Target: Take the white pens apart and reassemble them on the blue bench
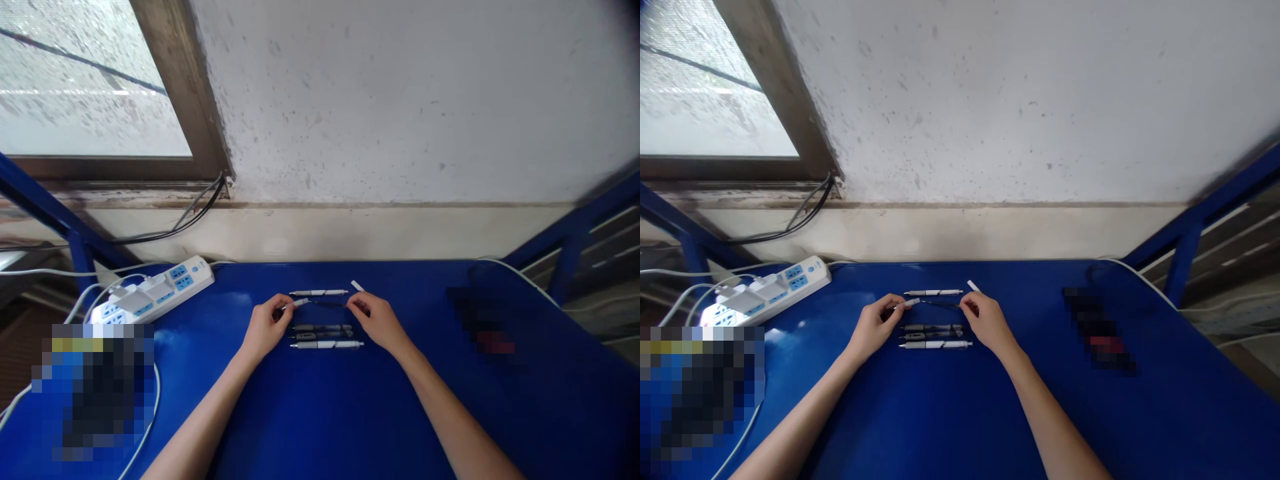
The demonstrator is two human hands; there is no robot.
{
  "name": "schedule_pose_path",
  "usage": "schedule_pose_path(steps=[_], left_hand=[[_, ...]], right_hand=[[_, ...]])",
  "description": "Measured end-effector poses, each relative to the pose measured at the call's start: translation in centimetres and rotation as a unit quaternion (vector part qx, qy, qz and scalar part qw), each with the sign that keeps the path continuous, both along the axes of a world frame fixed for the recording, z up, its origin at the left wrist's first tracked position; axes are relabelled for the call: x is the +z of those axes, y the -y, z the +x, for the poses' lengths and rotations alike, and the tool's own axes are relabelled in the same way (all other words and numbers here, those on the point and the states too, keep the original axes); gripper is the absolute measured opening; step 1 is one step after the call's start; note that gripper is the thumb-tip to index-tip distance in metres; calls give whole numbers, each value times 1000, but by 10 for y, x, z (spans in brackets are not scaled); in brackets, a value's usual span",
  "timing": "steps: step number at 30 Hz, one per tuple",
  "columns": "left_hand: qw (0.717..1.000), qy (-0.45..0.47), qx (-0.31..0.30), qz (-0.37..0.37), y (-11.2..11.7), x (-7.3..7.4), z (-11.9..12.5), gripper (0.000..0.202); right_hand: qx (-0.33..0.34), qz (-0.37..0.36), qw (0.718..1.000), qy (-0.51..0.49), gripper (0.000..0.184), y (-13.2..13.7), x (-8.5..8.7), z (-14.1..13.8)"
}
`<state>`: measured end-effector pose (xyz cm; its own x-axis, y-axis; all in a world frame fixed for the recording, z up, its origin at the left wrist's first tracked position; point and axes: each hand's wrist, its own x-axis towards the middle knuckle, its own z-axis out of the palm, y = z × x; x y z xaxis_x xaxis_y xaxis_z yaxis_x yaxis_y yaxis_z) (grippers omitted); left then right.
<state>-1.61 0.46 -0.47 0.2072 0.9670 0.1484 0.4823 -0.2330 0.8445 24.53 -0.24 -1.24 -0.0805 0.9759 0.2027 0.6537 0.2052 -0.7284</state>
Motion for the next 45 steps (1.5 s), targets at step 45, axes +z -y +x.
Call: schedule_pose_path(steps=[45], left_hand=[[999,-21,22,9,0,-2,1,25]], right_hand=[[4,10,1000,3,15,1,-1,-2]])
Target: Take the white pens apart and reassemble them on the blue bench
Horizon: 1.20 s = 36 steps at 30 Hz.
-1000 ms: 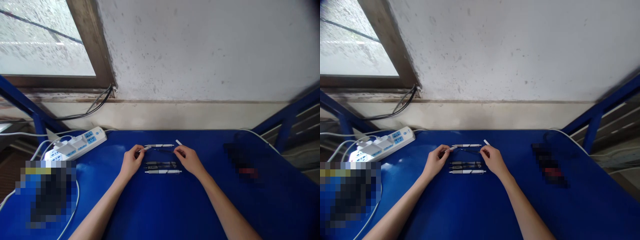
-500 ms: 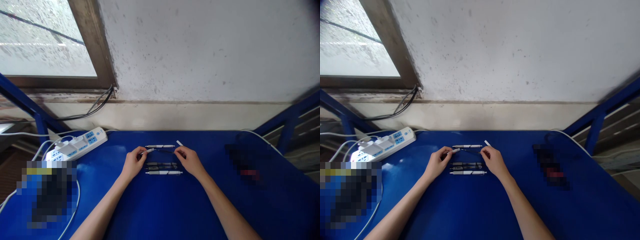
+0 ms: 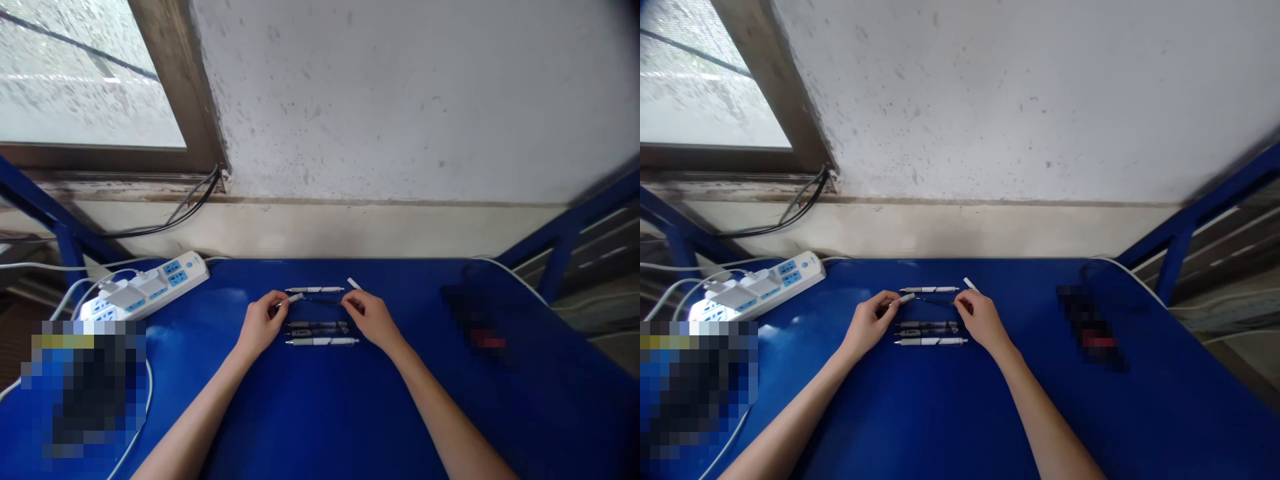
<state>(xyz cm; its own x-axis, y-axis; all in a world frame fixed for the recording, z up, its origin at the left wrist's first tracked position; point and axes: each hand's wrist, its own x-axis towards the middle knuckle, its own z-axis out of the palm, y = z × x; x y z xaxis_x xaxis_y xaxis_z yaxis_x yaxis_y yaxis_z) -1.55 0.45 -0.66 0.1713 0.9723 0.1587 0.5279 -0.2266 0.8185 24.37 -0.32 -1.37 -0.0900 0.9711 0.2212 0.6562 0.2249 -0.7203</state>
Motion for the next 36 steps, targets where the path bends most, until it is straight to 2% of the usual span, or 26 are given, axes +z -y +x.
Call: schedule_pose_path(steps=[10,29,36], left_hand=[[1000,12,9,2,1,-1,1,24],[1000,-3,3,8,1,-2,1,26],[1000,5,-10,8,1,-2,0,25]], right_hand=[[-10,-2,1000,-17,16,-1,0,1],[11,-7,1000,-3,15,-1,-2,-1],[17,-1,1000,-8,16,-2,-8,0]])
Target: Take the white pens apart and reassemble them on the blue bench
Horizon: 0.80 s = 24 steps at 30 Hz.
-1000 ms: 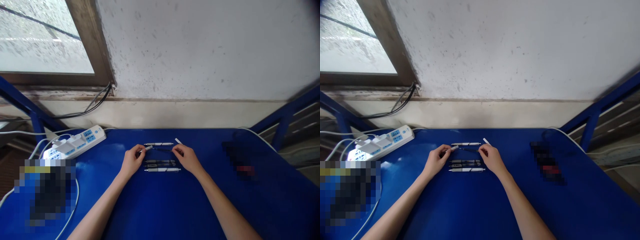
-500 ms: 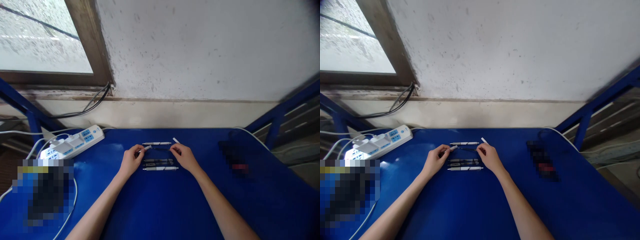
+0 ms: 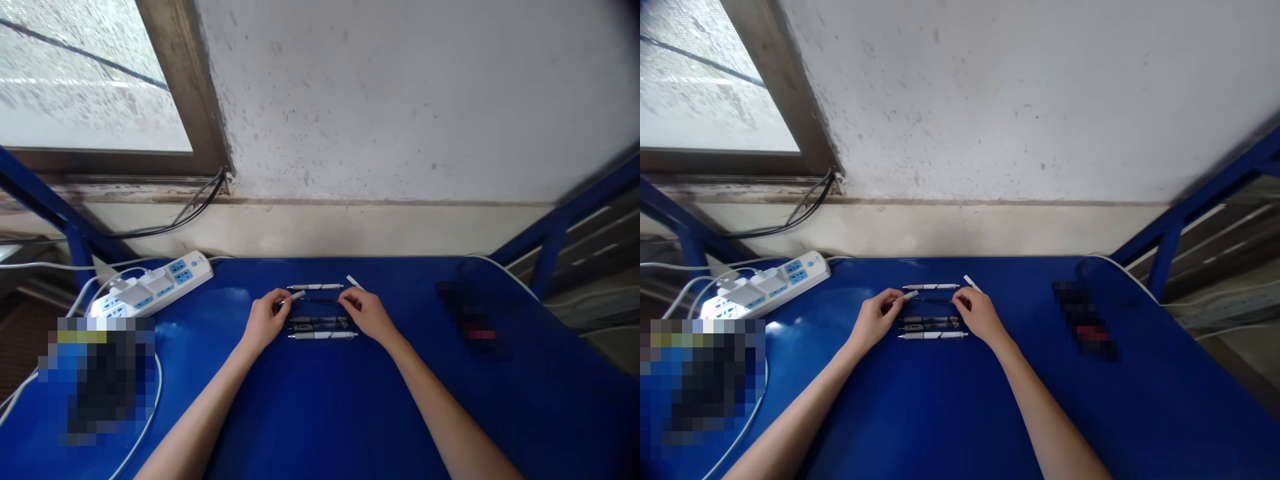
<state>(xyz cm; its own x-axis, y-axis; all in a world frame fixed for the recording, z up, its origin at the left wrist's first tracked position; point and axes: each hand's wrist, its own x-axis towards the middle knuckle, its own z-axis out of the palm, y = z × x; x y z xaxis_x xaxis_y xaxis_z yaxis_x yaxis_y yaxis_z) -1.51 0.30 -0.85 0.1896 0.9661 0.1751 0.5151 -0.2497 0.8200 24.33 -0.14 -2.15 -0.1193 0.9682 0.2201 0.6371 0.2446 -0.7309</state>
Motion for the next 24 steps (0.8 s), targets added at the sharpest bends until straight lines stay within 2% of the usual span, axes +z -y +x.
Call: schedule_pose_path(steps=[16,24], left_hand=[[1000,-2,-14,11,1,3,1,24],[993,112,-13,-33,-7,-3,-3,30]], right_hand=[[7,9,1000,1,17,1,-2,-2],[-7,-4,999,-45,18,0,0,-2]])
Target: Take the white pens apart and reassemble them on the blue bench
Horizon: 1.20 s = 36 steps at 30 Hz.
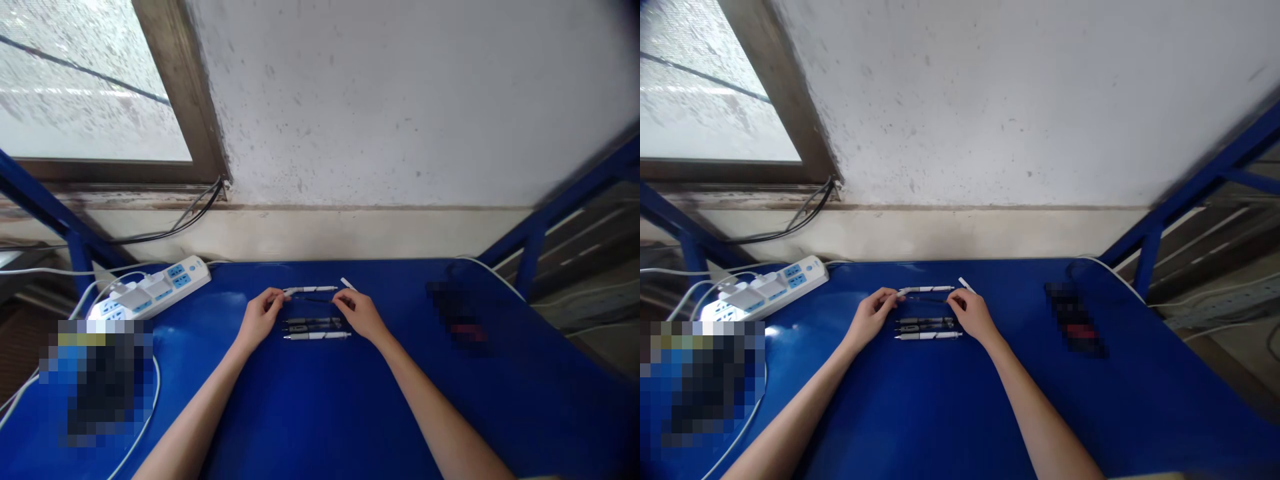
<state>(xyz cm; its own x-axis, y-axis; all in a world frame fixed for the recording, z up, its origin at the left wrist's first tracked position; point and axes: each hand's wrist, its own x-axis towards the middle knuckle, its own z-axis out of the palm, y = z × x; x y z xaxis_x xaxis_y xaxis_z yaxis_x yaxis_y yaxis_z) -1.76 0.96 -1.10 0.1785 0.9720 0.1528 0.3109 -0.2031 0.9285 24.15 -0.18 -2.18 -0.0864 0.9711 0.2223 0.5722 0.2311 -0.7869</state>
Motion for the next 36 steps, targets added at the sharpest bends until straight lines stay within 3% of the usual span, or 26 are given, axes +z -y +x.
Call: schedule_pose_path(steps=[10,22,36], left_hand=[[999,42,21,-23,-5,-4,2,39],[997,66,26,13,2,-3,2,33],[998,56,-19,-14,-6,-6,-2,34]], right_hand=[[-39,-37,988,-144,21,-6,-6,-3],[-35,-61,978,-196,30,-3,-6,-5],[-36,-76,965,-249,29,-1,-12,-6]])
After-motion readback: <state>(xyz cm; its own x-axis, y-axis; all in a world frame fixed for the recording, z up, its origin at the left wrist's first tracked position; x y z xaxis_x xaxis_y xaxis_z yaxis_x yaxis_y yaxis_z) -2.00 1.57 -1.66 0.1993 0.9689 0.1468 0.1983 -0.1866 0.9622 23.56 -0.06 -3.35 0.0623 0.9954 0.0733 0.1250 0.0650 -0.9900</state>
